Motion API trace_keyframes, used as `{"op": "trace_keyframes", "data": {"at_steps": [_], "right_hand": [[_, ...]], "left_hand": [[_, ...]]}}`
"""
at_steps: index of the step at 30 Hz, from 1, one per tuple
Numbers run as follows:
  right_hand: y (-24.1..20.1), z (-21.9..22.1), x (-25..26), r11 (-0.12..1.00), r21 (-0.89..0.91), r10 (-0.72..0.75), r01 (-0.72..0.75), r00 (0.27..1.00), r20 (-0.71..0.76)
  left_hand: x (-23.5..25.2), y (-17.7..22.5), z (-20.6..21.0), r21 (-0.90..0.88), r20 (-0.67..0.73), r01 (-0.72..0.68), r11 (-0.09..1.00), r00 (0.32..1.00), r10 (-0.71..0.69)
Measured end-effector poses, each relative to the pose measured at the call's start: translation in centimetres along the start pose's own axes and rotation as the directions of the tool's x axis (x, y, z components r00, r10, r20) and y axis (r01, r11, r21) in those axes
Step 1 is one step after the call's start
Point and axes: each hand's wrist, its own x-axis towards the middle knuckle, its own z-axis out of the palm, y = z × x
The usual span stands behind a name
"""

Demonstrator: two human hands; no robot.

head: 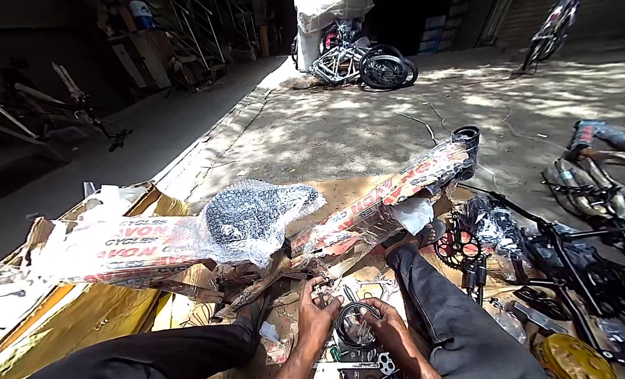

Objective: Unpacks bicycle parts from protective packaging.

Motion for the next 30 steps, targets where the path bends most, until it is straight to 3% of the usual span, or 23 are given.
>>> {"op": "trace_keyframes", "data": {"at_steps": [1, 3, 4, 6, 8, 9, 10, 12, 14, 20, 24, 27, 30], "right_hand": [[-0.1, 0.0, 0.0, 1.000, -0.002, 0.008, -0.008, 1.000, 0.008], [-0.2, 0.0, -0.1, 0.999, 0.026, 0.020, -0.021, 0.999, 0.039], [-0.5, 0.0, -0.2, 0.997, 0.064, 0.030, -0.034, 0.997, 0.069], [-1.2, 0.0, -0.7, 0.975, 0.199, 0.062, -0.097, 0.983, 0.175], [-1.3, 0.0, -0.7, 0.974, 0.207, 0.049, -0.095, 0.975, 0.217], [-1.0, -0.1, -0.5, 0.994, 0.109, 0.011, -0.031, 0.984, 0.180], [-0.7, -0.3, -0.2, 0.996, -0.073, -0.034, 0.043, 0.992, 0.121], [-1.0, -0.6, -0.1, 0.885, -0.443, -0.153, 0.139, 0.988, 0.005], [-1.7, -0.5, -0.5, 0.765, -0.612, -0.278, 0.199, 0.960, -0.035], [-1.7, 1.0, -1.4, 0.559, -0.774, -0.521, 0.299, 0.852, -0.048], [-1.5, 1.5, -1.3, 0.490, -0.831, -0.523, 0.264, 0.851, -0.037], [-1.8, 1.4, -1.3, 0.528, -0.819, -0.469, 0.227, 0.881, -0.058], [-2.3, 0.9, -1.4, 0.669, -0.730, -0.335, 0.138, 0.933, -0.131]], "left_hand": [[-0.7, 0.1, 0.7, 0.351, -0.003, -0.134, 0.927, 0.989, 0.145], [-1.8, -0.3, 1.5, 0.725, 0.176, -0.355, 0.590, 0.924, 0.340], [-1.8, -0.6, 1.5, 0.785, 0.298, -0.437, 0.440, 0.888, 0.351], [-1.6, -1.2, 1.3, 0.801, 0.425, -0.495, 0.336, 0.866, 0.263], [-1.4, -0.9, 1.0, 0.800, 0.447, -0.446, 0.402, 0.889, 0.097], [-1.3, -0.7, 0.9, 0.794, 0.449, -0.402, 0.457, 0.894, 0.006], [-1.1, -0.8, 0.7, 0.768, 0.456, -0.351, 0.536, 0.887, -0.073], [-0.4, -2.0, 0.2, 0.625, 0.487, -0.203, 0.754, 0.856, -0.174], [0.0, -3.4, -0.1, 0.472, 0.502, -0.048, 0.880, 0.835, -0.224], [-0.3, -2.9, 0.4, 0.556, 0.384, -0.002, 0.831, 0.888, -0.255], [-0.5, -2.3, 0.7, 0.604, 0.323, 0.036, 0.796, 0.902, -0.285], [-0.5, -2.0, 0.6, 0.605, 0.336, 0.039, 0.795, 0.893, -0.300], [-0.3, -1.6, 0.6, 0.643, 0.347, -0.022, 0.766, 0.899, -0.265]]}}
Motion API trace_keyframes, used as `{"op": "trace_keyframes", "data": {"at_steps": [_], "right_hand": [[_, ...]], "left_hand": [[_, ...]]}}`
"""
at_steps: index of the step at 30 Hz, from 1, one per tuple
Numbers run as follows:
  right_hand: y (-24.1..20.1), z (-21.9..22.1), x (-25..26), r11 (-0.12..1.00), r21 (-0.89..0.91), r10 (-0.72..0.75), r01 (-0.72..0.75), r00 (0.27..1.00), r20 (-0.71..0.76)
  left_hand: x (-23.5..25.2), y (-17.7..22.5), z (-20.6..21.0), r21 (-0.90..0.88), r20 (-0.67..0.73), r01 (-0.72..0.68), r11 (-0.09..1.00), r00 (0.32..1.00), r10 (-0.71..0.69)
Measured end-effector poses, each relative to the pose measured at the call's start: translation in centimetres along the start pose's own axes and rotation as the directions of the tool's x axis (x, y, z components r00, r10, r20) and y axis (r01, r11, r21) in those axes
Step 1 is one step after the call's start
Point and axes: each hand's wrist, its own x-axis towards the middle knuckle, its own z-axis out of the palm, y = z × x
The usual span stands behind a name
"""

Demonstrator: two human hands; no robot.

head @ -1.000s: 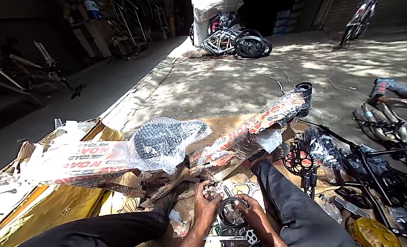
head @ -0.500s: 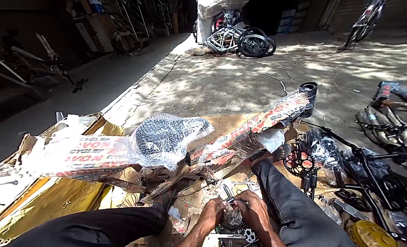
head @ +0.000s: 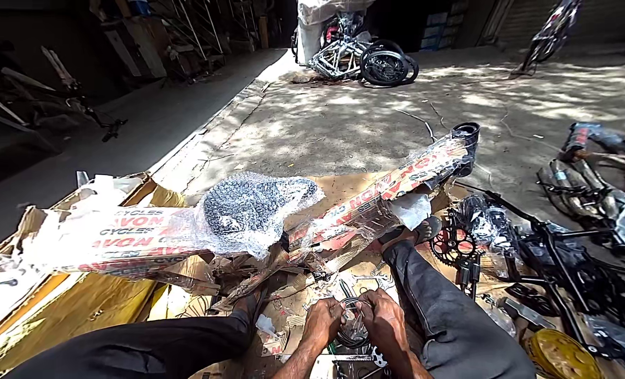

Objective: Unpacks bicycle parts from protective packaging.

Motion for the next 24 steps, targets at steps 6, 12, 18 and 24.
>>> {"op": "trace_keyframes", "data": {"at_steps": [6, 12, 18, 24], "right_hand": [[2.0, -0.9, 1.3, 0.500, 0.756, 0.418, -0.422, 0.882, 0.216], [1.7, -1.2, 1.4, -0.214, 0.901, 0.581, -0.378, 0.692, 0.429], [1.5, 0.3, 0.3, 0.113, 0.841, 0.414, -0.529, 0.795, 0.444], [2.1, -2.7, 0.0, 0.271, 0.766, -0.028, -0.583, 0.791, 0.611]], "left_hand": [[0.6, -2.5, -0.3, -0.115, -0.080, -0.019, 0.993, 0.997, 0.009], [1.0, -2.7, 0.0, -0.486, -0.118, -0.059, 0.872, 0.993, 0.002], [0.9, -3.0, 0.6, -0.293, 0.007, -0.104, 0.950, 0.994, 0.111], [1.4, -3.4, -0.8, -0.325, -0.089, -0.084, 0.942, 0.994, 0.058]]}}
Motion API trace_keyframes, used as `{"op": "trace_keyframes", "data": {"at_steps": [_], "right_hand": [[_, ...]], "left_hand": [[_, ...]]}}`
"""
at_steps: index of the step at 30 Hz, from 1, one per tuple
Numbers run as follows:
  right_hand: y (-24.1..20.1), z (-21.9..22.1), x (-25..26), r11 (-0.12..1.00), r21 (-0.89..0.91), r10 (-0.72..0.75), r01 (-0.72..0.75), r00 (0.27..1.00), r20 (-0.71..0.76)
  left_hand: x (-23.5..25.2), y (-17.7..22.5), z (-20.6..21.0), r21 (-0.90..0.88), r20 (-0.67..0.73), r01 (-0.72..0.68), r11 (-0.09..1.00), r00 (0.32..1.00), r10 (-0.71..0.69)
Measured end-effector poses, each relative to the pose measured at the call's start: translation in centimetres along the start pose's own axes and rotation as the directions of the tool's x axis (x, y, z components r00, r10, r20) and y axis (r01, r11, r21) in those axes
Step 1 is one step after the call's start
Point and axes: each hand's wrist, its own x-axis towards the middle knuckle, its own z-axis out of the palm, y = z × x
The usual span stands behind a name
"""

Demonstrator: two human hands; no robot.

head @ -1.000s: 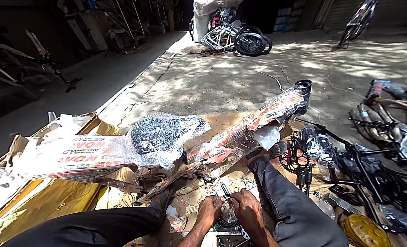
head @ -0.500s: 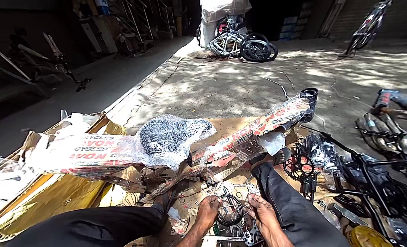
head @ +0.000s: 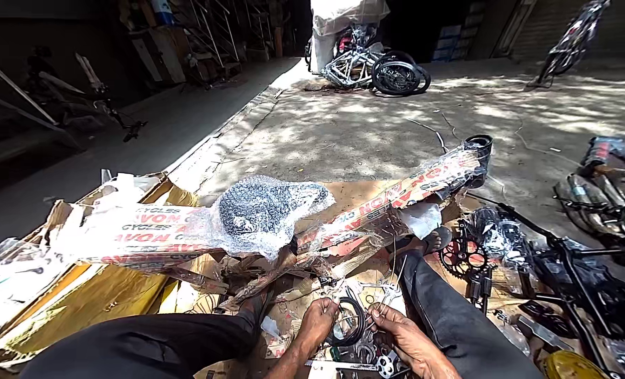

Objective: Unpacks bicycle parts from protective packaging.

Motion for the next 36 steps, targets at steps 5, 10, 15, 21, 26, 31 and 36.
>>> {"op": "trace_keyframes", "data": {"at_steps": [5, 10, 15, 21, 26, 31, 36], "right_hand": [[1.8, 1.6, 0.0, 0.963, 0.269, -0.019, -0.001, 0.997, 0.072], [5.2, 4.0, 0.1, 0.973, 0.229, 0.006, -0.022, 0.997, 0.072], [3.5, 3.6, 1.4, 0.977, 0.208, 0.085, -0.051, 0.983, -0.161], [2.6, 2.0, 2.2, 0.967, 0.253, 0.115, -0.045, 0.956, -0.270], [2.7, 1.9, 2.9, 0.990, -0.136, -0.075, 0.047, 0.975, -0.208], [1.6, 0.5, 2.4, 0.706, -0.701, -0.263, -0.104, 0.880, -0.396], [0.1, 0.5, 1.3, 0.321, -0.932, -0.414, -0.169, 0.860, -0.299]], "left_hand": [[-1.1, 1.1, 1.8, -0.359, 0.160, 0.024, 0.933, 0.987, 0.036], [-1.0, 0.4, 3.5, -0.320, 0.205, 0.003, 0.947, 0.977, 0.066], [0.1, -0.3, 2.5, -0.080, 0.014, 0.020, 0.997, 1.000, -0.019], [0.4, 0.7, 0.6, 0.192, -0.103, 0.140, 0.971, 0.987, -0.122], [-0.6, 2.7, -0.1, 0.369, -0.110, 0.095, 0.925, 0.992, -0.058], [-0.3, 3.8, -1.4, 0.580, -0.240, 0.183, 0.793, 0.970, -0.048], [-0.3, 4.4, -3.9, 0.657, -0.150, 0.139, 0.741, 0.987, -0.053]]}}
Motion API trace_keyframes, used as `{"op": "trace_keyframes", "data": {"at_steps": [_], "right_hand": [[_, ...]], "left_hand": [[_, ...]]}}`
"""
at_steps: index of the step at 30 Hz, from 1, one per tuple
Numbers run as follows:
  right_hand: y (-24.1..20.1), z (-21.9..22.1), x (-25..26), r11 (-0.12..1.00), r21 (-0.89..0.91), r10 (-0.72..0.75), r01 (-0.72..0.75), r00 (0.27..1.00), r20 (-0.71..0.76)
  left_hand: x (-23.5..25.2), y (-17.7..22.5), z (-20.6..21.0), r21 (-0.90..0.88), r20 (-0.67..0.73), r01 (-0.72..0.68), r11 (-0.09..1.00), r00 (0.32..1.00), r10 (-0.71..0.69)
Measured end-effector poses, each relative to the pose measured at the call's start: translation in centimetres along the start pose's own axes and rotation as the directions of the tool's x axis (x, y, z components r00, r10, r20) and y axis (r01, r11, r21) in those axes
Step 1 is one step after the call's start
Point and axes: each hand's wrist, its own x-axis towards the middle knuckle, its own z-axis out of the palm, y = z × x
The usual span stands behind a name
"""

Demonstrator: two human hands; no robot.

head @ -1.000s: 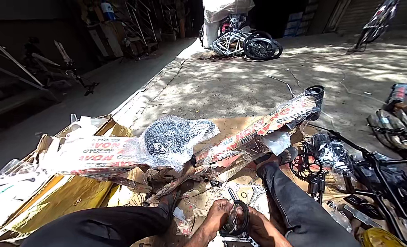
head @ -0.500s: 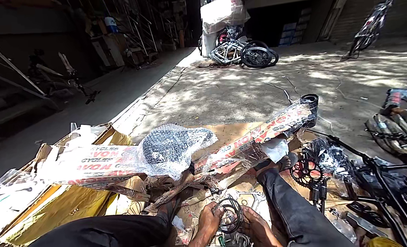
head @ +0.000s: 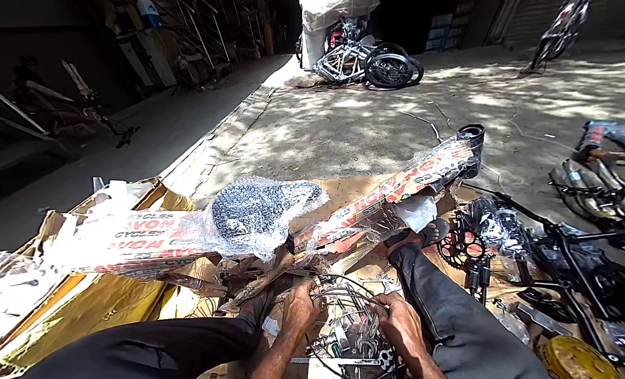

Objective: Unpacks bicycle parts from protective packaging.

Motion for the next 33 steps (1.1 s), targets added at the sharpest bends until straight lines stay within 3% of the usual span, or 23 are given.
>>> {"op": "trace_keyframes", "data": {"at_steps": [5, 11, 19, 23, 25, 27, 29, 31, 32, 33], "right_hand": [[1.5, -1.0, 0.9, 0.969, 0.186, 0.197, -0.163, 0.963, -0.185], [3.1, -1.0, 1.6, 0.809, 0.541, 0.383, -0.229, 0.904, -0.190], [2.8, -0.4, 0.9, 0.325, 0.874, 0.541, -0.361, 0.829, 0.141], [2.9, 0.1, 0.6, 0.251, 0.878, 0.680, -0.407, 0.720, 0.139], [3.5, 0.8, 0.6, 0.267, 0.858, 0.731, -0.438, 0.673, 0.117], [3.5, 1.2, 0.7, 0.385, 0.800, 0.737, -0.460, 0.675, 0.034], [3.0, 0.9, 0.3, 0.583, 0.667, 0.651, -0.464, 0.758, -0.042], [2.2, 1.0, -0.6, 0.777, 0.546, 0.426, -0.314, 0.901, -0.087], [1.5, 1.0, -1.1, 0.816, 0.542, 0.280, -0.202, 0.958, -0.065], [0.7, 1.1, -1.6, 0.786, 0.609, 0.127, -0.105, 0.992, 0.007]], "left_hand": [[1.0, -2.6, -1.8, -0.108, 0.067, -0.120, 0.987, 0.990, 0.127], [1.0, -4.4, -1.3, -0.006, 0.205, 0.090, 0.996, 0.975, -0.087], [1.9, -7.7, 0.6, -0.284, 0.175, 0.247, 0.926, 0.963, -0.204], [1.4, -7.1, -0.2, -0.385, 0.245, 0.212, 0.898, 0.962, -0.123], [1.0, -6.6, -1.0, -0.439, 0.274, 0.162, 0.884, 0.961, -0.040], [0.7, -5.7, -2.3, -0.454, 0.340, 0.104, 0.885, 0.938, 0.064], [0.0, -4.2, -4.0, -0.472, 0.391, 0.030, 0.881, 0.903, 0.179], [-1.2, -2.0, -5.7, -0.522, 0.392, -0.068, 0.850, 0.866, 0.310], [-2.1, -0.4, -6.4, -0.538, 0.397, -0.115, 0.835, 0.839, 0.372], [-3.2, 1.2, -6.7, -0.546, 0.411, -0.163, 0.822, 0.803, 0.432]]}}
